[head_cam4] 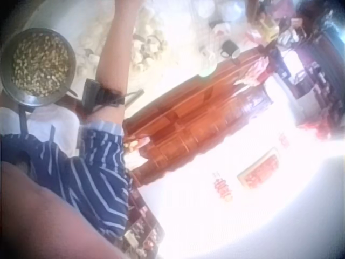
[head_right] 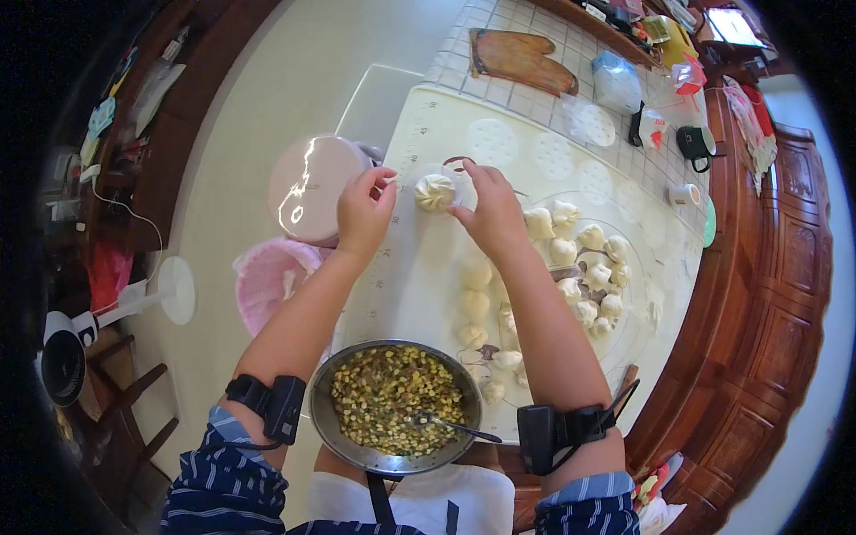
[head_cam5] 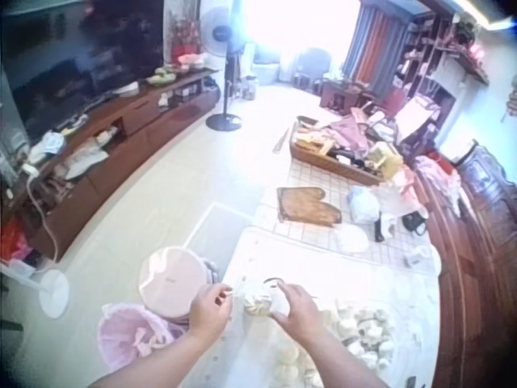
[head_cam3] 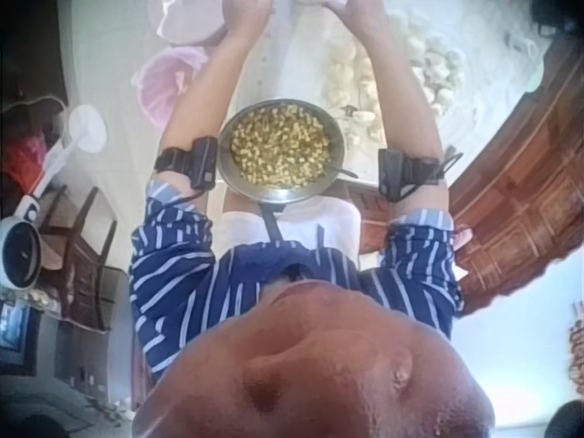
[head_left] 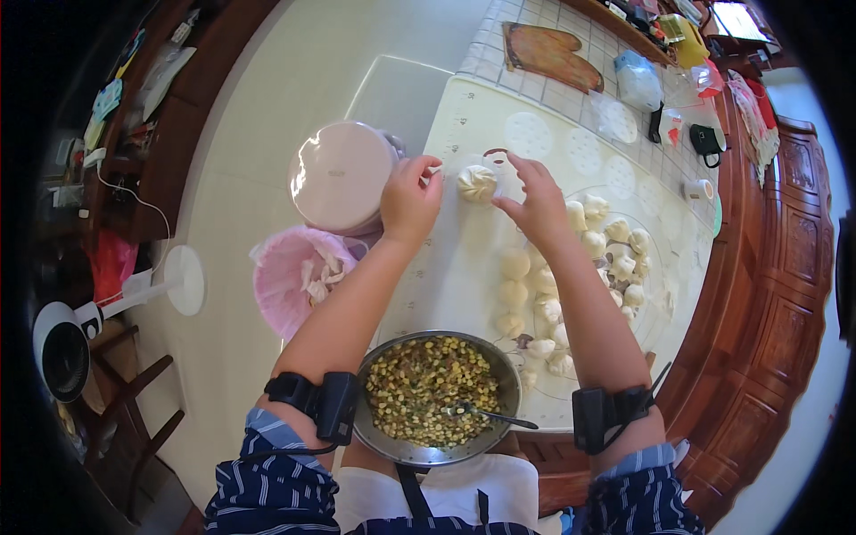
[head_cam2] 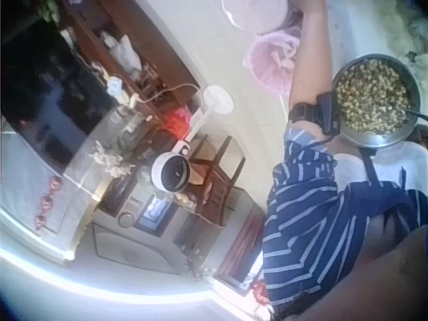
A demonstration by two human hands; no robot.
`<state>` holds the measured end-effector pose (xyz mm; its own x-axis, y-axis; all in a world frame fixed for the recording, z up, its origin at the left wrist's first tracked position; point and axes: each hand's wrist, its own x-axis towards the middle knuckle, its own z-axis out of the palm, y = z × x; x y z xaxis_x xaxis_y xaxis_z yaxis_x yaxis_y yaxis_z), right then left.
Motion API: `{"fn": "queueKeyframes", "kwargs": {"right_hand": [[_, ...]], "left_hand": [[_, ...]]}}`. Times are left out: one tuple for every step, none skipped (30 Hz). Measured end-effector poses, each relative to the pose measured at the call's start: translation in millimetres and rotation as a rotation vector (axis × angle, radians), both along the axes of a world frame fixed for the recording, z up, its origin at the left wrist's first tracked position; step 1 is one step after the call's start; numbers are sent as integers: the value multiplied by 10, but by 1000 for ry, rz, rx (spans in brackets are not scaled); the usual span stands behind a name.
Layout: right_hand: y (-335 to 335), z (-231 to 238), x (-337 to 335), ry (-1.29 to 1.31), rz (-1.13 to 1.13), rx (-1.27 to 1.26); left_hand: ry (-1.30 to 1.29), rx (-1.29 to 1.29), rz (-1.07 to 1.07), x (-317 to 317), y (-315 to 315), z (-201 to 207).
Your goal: The person is filling and folding dough to make dumplings or buns at a table.
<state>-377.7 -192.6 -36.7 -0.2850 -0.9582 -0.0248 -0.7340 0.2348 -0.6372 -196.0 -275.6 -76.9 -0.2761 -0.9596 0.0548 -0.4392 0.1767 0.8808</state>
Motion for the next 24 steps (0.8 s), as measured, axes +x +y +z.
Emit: {"fn": "queueKeyframes", "kwargs": {"right_hand": [[40,14,-12,-1,-3,-2],[88,41,-31,7,-37,6],[135,71,-48,14,-72,14],[182,112,-66,17,-76,14],[216,174,-55,-27,-93,-10],[254,216,-50,-71,-110,-33],[305,223,-61,-74,-112,-37],[355,221,-76,-59,-102,-59],[400,231,-87,-44,-92,-81],[443,253,-96,-46,-93,-87],[483,290,-103,-74,-107,-68],[516,318,-100,-102,-120,-50],[545,334,-87,-104,-121,-54],[580,343,-79,-112,-126,-45],[601,350,-74,-120,-131,-35],[606,358,-67,-122,-131,-37],[618,373,-54,-138,-135,-42],[630,390,-44,-154,-140,-47],[645,412,-38,-154,-143,-47],[662,439,-35,-167,-147,-52],[685,462,-37,-180,-151,-59],[713,478,-44,-180,-155,-59],[750,496,-41,-187,-159,-53],[791,518,-37,-194,-162,-48]], "left_hand": [[-1,-2,-3,46,14,4],[-41,-272,-83,69,24,55],[-80,-542,-163,70,39,104],[-77,-542,-167,51,57,153],[-134,-607,-249,56,64,241],[-191,-672,-333,56,74,296],[-193,-675,-335,52,88,305],[-239,-657,-365,53,99,294],[-285,-639,-394,53,109,285],[-287,-645,-395,50,120,278],[-315,-640,-413,39,137,266],[-343,-635,-429,33,150,255],[-345,-640,-430,35,161,244],[-374,-653,-442,31,181,234],[-404,-666,-452,25,194,222],[-406,-667,-453,26,193,210],[-394,-661,-442,29,191,202],[-383,-655,-432,32,188,194],[-382,-655,-435,29,185,186],[-385,-646,-428,20,181,180],[-388,-638,-420,13,175,176],[-386,-639,-424,11,165,174],[-393,-648,-420,24,157,178],[-400,-657,-415,40,152,186]]}}
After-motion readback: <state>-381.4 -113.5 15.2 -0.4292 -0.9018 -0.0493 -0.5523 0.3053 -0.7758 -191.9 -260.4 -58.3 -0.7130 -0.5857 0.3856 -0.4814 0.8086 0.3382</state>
